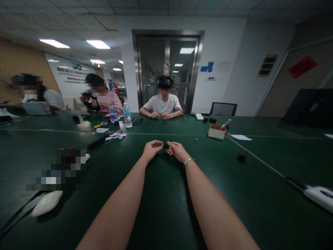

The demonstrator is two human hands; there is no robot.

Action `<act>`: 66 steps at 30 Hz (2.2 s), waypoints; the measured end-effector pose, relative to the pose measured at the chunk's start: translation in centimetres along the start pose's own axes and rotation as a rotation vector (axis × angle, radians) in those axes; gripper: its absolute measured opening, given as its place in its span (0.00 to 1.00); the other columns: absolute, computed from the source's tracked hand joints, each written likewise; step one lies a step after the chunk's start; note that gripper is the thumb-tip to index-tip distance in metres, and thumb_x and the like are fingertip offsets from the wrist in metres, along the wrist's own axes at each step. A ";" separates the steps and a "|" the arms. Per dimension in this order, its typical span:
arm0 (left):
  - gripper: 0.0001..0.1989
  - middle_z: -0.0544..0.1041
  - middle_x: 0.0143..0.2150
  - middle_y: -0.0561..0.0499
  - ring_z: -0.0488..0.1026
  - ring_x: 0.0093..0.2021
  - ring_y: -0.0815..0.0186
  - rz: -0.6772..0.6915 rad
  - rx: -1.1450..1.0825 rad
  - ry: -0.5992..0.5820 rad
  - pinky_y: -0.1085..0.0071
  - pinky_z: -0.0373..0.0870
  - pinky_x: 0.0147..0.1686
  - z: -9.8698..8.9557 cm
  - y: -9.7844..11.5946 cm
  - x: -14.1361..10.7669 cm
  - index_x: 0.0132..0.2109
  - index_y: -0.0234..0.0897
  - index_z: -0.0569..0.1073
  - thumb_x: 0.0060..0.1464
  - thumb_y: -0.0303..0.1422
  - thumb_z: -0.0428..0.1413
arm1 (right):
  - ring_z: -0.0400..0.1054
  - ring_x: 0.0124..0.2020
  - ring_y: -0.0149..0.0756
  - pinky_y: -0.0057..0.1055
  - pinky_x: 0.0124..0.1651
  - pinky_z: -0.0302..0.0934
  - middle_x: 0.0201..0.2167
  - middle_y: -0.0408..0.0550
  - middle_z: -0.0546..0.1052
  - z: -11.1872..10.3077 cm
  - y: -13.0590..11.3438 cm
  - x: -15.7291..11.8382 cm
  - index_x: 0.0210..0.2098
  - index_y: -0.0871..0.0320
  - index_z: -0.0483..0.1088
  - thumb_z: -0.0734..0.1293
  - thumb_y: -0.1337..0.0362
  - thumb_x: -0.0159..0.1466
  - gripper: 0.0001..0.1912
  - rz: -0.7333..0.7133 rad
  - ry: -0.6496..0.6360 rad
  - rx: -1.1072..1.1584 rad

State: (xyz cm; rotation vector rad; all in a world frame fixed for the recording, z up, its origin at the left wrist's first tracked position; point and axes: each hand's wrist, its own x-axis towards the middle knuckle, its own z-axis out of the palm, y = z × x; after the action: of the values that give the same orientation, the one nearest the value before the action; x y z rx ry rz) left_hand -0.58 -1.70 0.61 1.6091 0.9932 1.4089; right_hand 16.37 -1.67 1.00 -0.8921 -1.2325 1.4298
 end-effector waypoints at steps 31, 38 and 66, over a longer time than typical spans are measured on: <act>0.14 0.79 0.37 0.43 0.76 0.40 0.61 -0.013 -0.007 0.021 0.62 0.69 0.47 -0.1 -0.4 0.4 0.37 0.32 0.77 0.40 0.32 0.63 | 0.62 0.14 0.22 0.23 0.16 0.64 0.26 0.43 0.72 0.3 -0.5 -0.2 0.42 0.59 0.64 0.64 0.65 0.60 0.10 0.014 0.006 -0.041; 0.14 0.79 0.38 0.45 0.75 0.40 0.62 -0.004 0.001 0.034 0.62 0.69 0.47 -0.2 -0.4 0.4 0.38 0.33 0.77 0.40 0.33 0.63 | 0.65 0.17 0.23 0.25 0.22 0.69 0.29 0.43 0.73 0.3 -0.6 -0.3 0.45 0.57 0.62 0.67 0.65 0.58 0.16 -0.001 0.003 0.011; 0.15 0.76 0.32 0.48 0.73 0.30 0.68 -0.095 0.020 0.009 0.74 0.68 0.30 0.1 -0.5 0.4 0.40 0.33 0.74 0.42 0.34 0.62 | 0.69 0.19 0.26 0.25 0.27 0.70 0.21 0.43 0.73 -0.1 0.1 0.0 0.35 0.62 0.70 0.66 0.76 0.55 0.08 0.008 -0.008 0.082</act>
State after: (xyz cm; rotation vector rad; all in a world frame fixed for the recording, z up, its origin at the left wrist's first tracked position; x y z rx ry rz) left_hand -0.49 -1.12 0.26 1.5506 1.0778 1.3468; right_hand 16.50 -1.66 0.87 -0.8373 -1.1689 1.4807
